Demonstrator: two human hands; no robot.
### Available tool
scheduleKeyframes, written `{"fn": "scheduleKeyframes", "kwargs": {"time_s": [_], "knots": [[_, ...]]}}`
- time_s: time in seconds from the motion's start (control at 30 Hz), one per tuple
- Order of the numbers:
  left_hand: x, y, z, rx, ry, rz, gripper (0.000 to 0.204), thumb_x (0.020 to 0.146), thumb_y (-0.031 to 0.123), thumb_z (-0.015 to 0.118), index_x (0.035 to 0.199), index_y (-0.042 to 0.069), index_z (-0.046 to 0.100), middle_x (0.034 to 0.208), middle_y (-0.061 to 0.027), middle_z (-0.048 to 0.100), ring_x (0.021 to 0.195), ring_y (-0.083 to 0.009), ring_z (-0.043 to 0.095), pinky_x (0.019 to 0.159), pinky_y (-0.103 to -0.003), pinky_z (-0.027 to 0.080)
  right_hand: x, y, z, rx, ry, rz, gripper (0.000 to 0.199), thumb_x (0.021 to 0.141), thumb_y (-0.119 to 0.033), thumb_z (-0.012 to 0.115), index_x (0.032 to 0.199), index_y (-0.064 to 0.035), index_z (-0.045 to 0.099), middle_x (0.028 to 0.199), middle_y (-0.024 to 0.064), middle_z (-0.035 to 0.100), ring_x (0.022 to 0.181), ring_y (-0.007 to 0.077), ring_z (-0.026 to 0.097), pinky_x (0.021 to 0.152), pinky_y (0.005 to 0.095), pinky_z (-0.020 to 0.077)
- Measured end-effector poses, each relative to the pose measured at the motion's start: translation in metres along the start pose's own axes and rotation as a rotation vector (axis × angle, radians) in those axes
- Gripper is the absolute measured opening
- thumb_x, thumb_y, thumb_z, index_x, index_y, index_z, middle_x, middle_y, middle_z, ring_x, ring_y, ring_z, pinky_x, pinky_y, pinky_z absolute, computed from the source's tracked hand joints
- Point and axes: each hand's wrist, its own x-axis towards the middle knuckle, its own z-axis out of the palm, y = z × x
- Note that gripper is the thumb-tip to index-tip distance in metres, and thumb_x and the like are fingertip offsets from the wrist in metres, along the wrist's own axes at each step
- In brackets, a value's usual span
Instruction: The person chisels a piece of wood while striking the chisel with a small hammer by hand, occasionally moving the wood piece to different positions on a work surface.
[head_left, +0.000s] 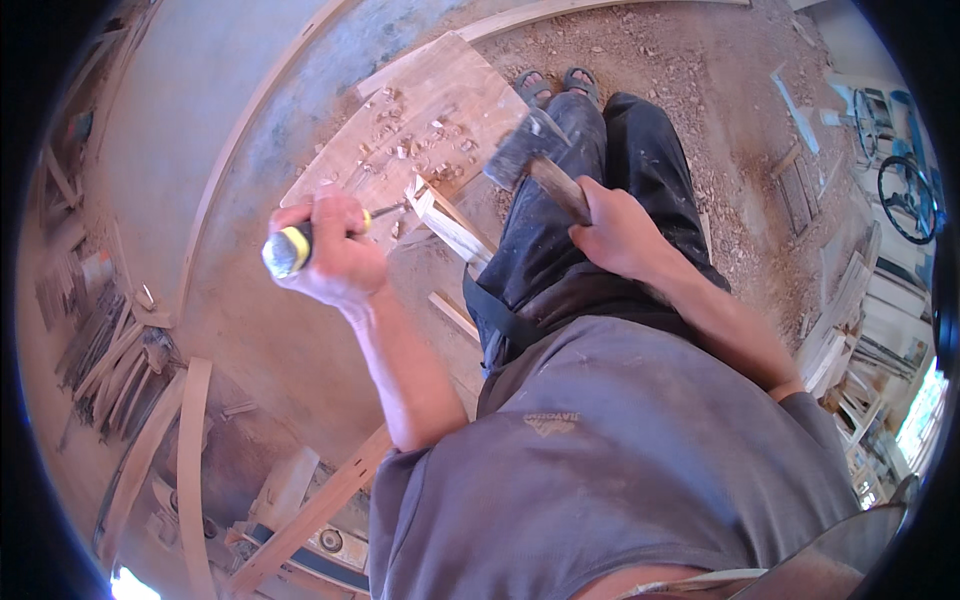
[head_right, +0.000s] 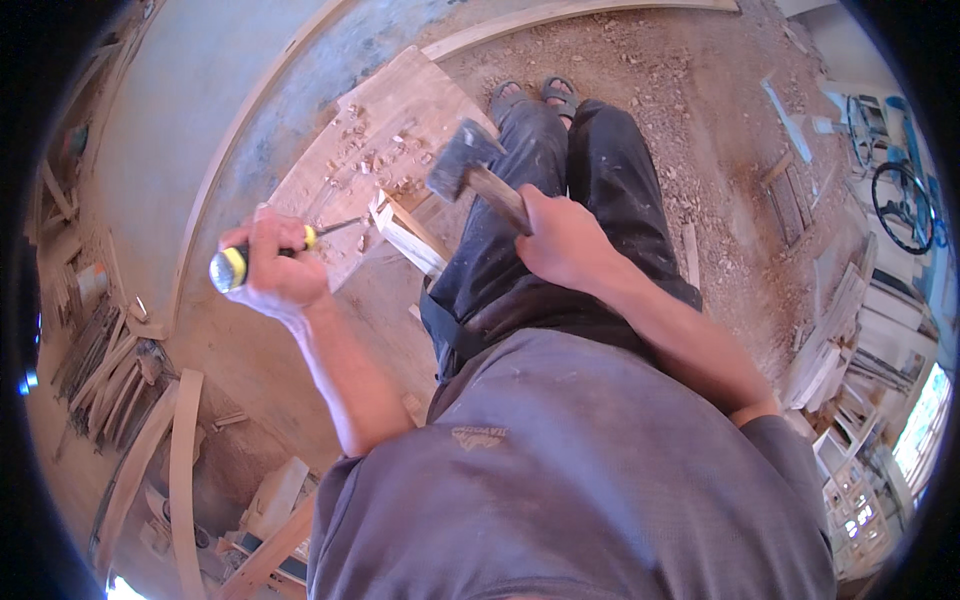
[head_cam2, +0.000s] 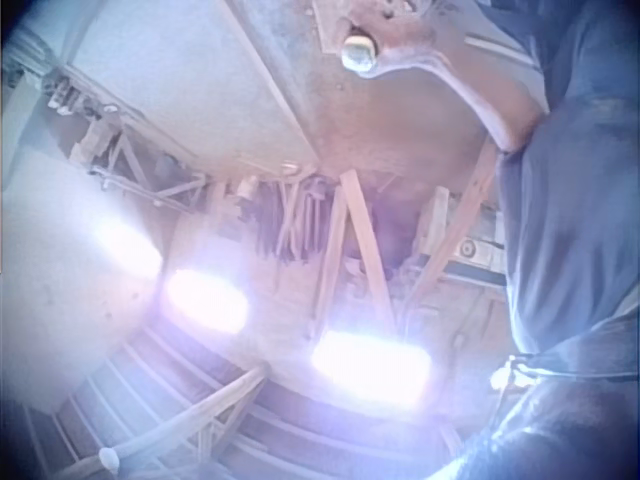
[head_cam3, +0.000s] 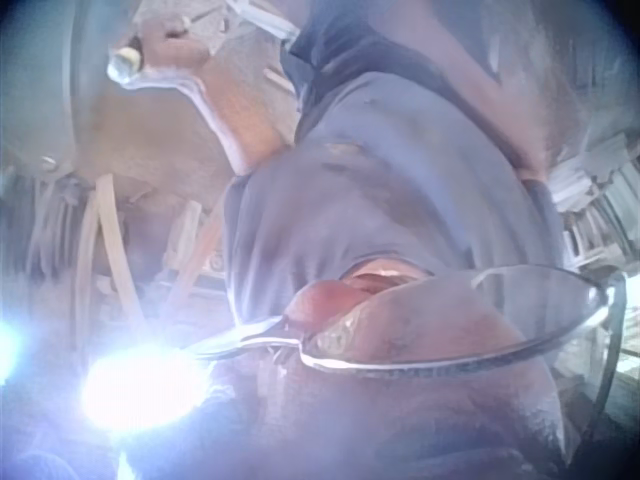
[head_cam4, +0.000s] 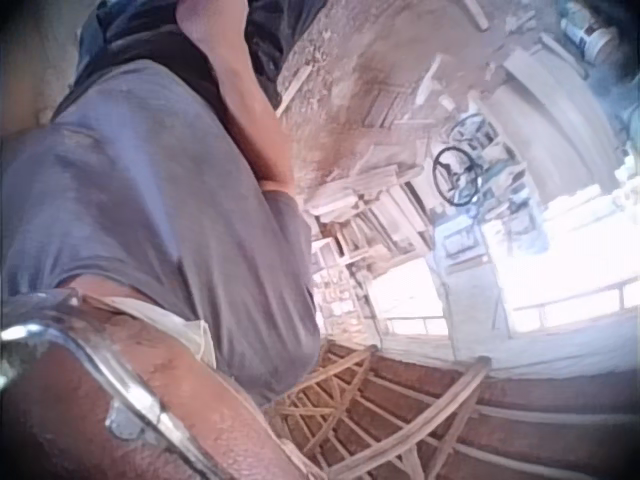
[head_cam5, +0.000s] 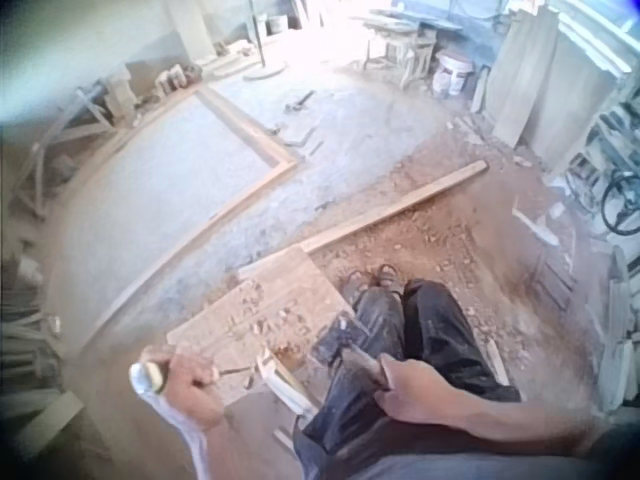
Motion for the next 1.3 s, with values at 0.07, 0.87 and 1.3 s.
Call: {"fn": "scheduleKeyframes", "kwargs": {"time_s": [0.07, 0.87, 1.3], "knots": [[0.015, 0.000, -0.002, -0.105, -0.002, -0.028, 0.021, 0.083, -0.010, 0.058, 0.071, 0.005, 0.050, 0.056, -0.0078, 0.051, 0.050, -0.0165, 0.048, 0.051, -0.035, 0.044, -0.001, 0.007, -0.001, 0.005, -0.039, 0.072, 0.034, 0.081, -0.013, 0.066, 0.110, 0.0006, 0.056, 0.093, 0.0285, 0.068, 0.094, 0.0479, 0.066, 0.085, 0.0542, 0.0510], [0.012, -0.065, -0.006, -0.125, 0.042, -0.146, 0.020, 0.083, -0.009, 0.063, 0.075, 0.005, 0.050, 0.057, -0.0084, 0.052, 0.047, -0.0173, 0.049, 0.049, -0.033, 0.043, 0.020, -0.010, 0.000, 0.069, -0.017, -0.075, 0.043, 0.079, -0.012, 0.068, 0.118, 0.0049, 0.058, 0.092, 0.0310, 0.068, 0.092, 0.0480, 0.067, 0.084, 0.0523, 0.0524], [0.010, -0.050, 0.020, 0.342, -0.220, -0.163, 0.020, 0.085, 0.006, 0.076, 0.072, 0.006, 0.062, 0.065, 0.0022, 0.059, 0.062, -0.0067, 0.052, 0.059, -0.025, 0.044, 0.011, -0.089, -0.045, 0.448, 0.331, -0.461, 0.032, 0.085, -0.007, 0.069, 0.113, 0.0017, 0.055, 0.078, 0.0201, 0.065, 0.074, 0.0283, 0.069, 0.068, 0.0375, 0.0510]]}}
